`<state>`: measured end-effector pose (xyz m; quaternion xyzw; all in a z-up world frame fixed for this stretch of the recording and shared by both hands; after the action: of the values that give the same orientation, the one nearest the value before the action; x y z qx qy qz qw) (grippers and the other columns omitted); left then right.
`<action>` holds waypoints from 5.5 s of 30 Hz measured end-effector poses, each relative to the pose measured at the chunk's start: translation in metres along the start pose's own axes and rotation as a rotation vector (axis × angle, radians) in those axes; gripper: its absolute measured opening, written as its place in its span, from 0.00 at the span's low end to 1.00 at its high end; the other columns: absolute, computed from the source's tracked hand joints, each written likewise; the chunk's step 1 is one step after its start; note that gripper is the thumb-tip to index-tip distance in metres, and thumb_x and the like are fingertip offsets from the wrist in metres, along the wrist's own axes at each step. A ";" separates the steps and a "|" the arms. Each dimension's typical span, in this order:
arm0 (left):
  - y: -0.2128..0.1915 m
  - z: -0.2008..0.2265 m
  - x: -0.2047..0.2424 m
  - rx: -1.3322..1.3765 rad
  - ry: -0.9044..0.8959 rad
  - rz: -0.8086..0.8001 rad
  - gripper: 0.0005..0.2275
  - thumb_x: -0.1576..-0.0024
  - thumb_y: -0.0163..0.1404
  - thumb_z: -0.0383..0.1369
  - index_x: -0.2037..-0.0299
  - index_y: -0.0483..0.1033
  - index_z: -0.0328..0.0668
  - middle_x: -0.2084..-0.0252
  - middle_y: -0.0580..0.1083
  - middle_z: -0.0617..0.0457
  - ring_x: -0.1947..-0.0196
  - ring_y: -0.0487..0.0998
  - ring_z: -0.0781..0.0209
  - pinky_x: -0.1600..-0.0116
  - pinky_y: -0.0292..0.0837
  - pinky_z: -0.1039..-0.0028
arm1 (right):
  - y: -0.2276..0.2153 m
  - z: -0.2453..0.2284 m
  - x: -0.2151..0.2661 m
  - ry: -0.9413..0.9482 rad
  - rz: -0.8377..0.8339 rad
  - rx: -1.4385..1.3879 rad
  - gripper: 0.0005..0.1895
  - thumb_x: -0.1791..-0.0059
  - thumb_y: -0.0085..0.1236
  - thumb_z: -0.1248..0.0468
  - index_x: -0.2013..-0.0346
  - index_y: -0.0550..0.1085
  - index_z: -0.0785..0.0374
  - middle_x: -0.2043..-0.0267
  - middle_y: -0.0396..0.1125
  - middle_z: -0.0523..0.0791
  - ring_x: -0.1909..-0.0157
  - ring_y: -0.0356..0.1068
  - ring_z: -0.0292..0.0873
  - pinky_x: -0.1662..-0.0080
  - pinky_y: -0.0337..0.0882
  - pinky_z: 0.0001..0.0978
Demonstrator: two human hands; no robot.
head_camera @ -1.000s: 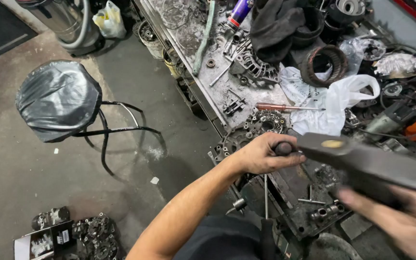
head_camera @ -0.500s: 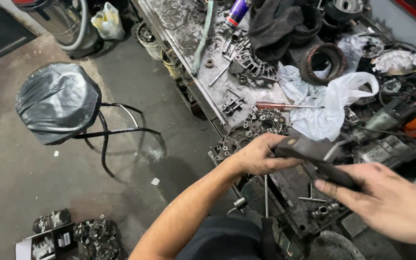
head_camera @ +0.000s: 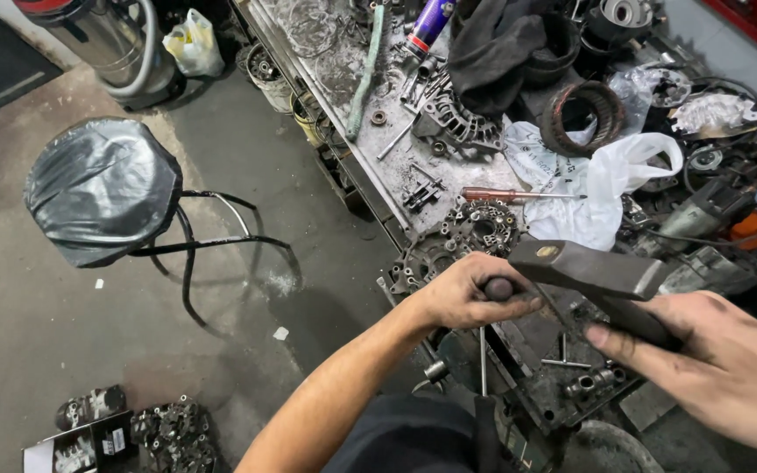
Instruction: The person uses a hammer and a screwdriver to work on a circular mechanical component, likely a clutch plate, on a cluttered workbench. They strike the part with the hammer and use the screwdriver to pry or adjust internal elements. The person also wipes their hands with a rag and handles a brush during the process.
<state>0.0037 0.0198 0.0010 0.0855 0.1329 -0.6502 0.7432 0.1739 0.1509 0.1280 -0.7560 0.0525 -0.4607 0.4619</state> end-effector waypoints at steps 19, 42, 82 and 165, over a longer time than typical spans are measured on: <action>-0.007 -0.030 0.017 0.080 0.130 -0.039 0.09 0.48 0.56 0.39 0.65 0.75 0.43 0.72 0.72 0.61 0.71 0.76 0.71 0.61 0.73 0.79 | 0.012 -0.035 0.012 -0.185 -0.258 0.296 0.20 0.46 0.51 0.51 0.39 0.74 0.32 0.60 0.74 0.42 0.55 0.77 0.43 0.52 0.77 0.35; -0.001 -0.049 0.024 0.088 0.082 -0.001 0.14 0.47 0.57 0.40 0.55 0.75 0.41 0.67 0.75 0.61 0.68 0.76 0.69 0.59 0.74 0.77 | 0.031 0.023 -0.003 -0.604 0.295 0.127 0.36 0.54 0.54 0.43 0.34 0.67 0.53 0.47 0.71 0.45 0.46 0.67 0.48 0.47 0.70 0.40; -0.056 0.008 -0.014 0.359 -0.021 0.220 0.16 0.42 0.47 0.41 0.77 0.76 0.40 0.82 0.71 0.56 0.83 0.69 0.67 0.77 0.61 0.75 | 0.337 0.042 -0.021 -0.011 0.214 -1.298 0.36 0.67 0.77 0.67 0.45 0.74 0.68 0.54 0.80 0.54 0.53 0.80 0.49 0.47 0.77 0.41; -0.035 0.053 -0.032 -0.786 -0.092 -0.299 0.12 0.45 0.56 0.43 0.53 0.81 0.56 0.62 0.81 0.49 0.62 0.82 0.45 0.55 0.77 0.56 | 0.067 -0.045 -0.022 -0.925 1.227 -1.317 0.30 0.48 0.70 0.82 0.43 0.63 0.58 0.53 0.64 0.41 0.53 0.73 0.43 0.46 0.77 0.42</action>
<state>-0.0306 0.0296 0.0628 -0.2537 0.3485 -0.6538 0.6219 0.1511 0.0947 0.0709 -0.8072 0.4917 0.3153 0.0849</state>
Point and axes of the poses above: each hand's wrist, its own x-axis away from the middle knuckle, its own y-axis out of the palm, z = x × y, the point moved 4 cm from there along -x, towards the middle knuckle
